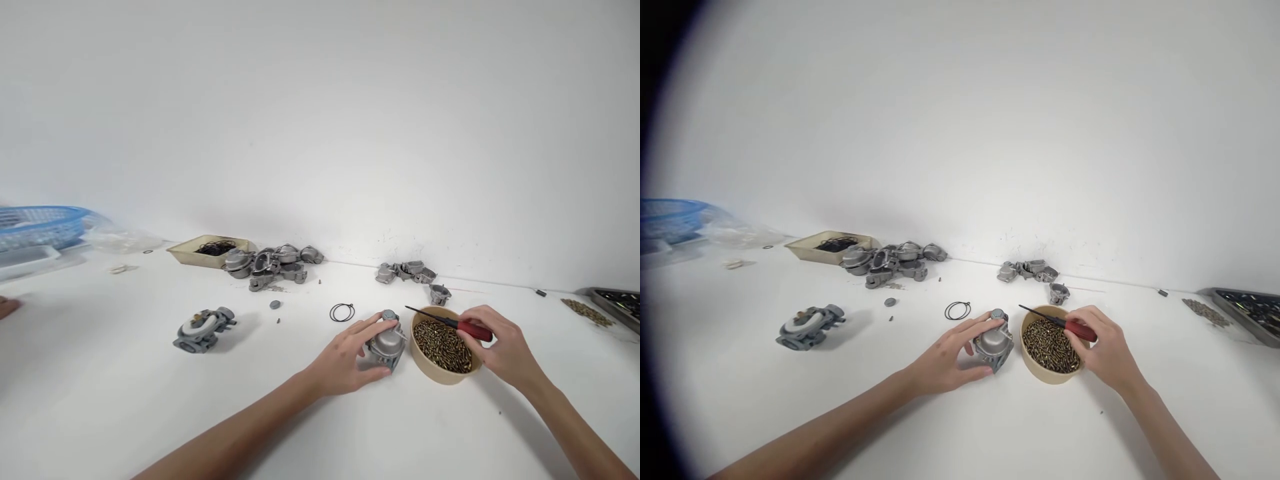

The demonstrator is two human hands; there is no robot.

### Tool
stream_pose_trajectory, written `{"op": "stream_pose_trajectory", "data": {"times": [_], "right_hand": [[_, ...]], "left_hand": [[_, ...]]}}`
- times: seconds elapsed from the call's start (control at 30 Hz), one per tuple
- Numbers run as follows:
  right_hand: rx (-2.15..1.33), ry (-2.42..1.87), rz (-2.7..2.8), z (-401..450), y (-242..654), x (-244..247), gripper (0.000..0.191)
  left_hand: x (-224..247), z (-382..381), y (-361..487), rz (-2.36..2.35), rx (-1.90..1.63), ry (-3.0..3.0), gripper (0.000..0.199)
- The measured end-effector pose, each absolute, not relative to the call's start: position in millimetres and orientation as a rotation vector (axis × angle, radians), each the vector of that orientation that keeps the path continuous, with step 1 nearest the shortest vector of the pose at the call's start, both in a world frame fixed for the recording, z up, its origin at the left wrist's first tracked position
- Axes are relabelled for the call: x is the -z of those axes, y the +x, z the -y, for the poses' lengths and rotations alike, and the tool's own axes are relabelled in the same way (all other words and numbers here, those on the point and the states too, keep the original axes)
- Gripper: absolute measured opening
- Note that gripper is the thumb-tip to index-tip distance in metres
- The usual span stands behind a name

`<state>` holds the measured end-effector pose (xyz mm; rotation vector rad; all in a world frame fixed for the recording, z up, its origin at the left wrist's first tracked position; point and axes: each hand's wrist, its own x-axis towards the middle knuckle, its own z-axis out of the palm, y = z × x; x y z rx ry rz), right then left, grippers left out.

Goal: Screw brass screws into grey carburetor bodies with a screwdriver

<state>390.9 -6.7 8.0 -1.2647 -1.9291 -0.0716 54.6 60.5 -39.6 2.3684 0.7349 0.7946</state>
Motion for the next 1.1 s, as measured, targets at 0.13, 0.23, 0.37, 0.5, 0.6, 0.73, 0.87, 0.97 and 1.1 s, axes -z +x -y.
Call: {"op": "stream_pose_trajectory", "data": {"times": [0.13,0.23,0.37,0.5,0.6,0.73,0.87,0.97,1.1], "right_hand": [[-0.033,-1.293,2.056,8,393,-12,0.025],[-0.005,-1.325,2.158,9,394,-14,0.032],[0.072,-1.374,2.216,9,394,-14,0.033],[0.251,-1.345,2.149,9,390,-15,0.024],[0.425,-1.176,2.042,13,382,-19,0.023],[0.449,-0.965,1.985,24,359,-23,0.031],[0.407,-0.821,2.052,37,327,-19,0.033],[0.385,-0.784,2.097,44,310,-11,0.032],[0.289,-0.807,2.087,46,302,-1,0.034]], "left_hand": [[46,-60,56,-0.699,-0.813,2.382,0.081],[52,-60,57,-0.68,-0.866,2.359,0.081],[56,-58,63,-0.693,-0.923,2.291,0.078],[53,-53,68,-0.739,-0.922,2.157,0.077],[51,-51,70,-0.853,-0.934,2.125,0.084],[49,-51,72,-0.995,-0.888,2.1,0.086],[47,-50,74,-1.068,-0.892,2.089,0.063],[45,-50,74,-1.063,-0.979,2.161,0.058],[38,-47,72,-0.896,-1.256,2.317,0.05]]}}
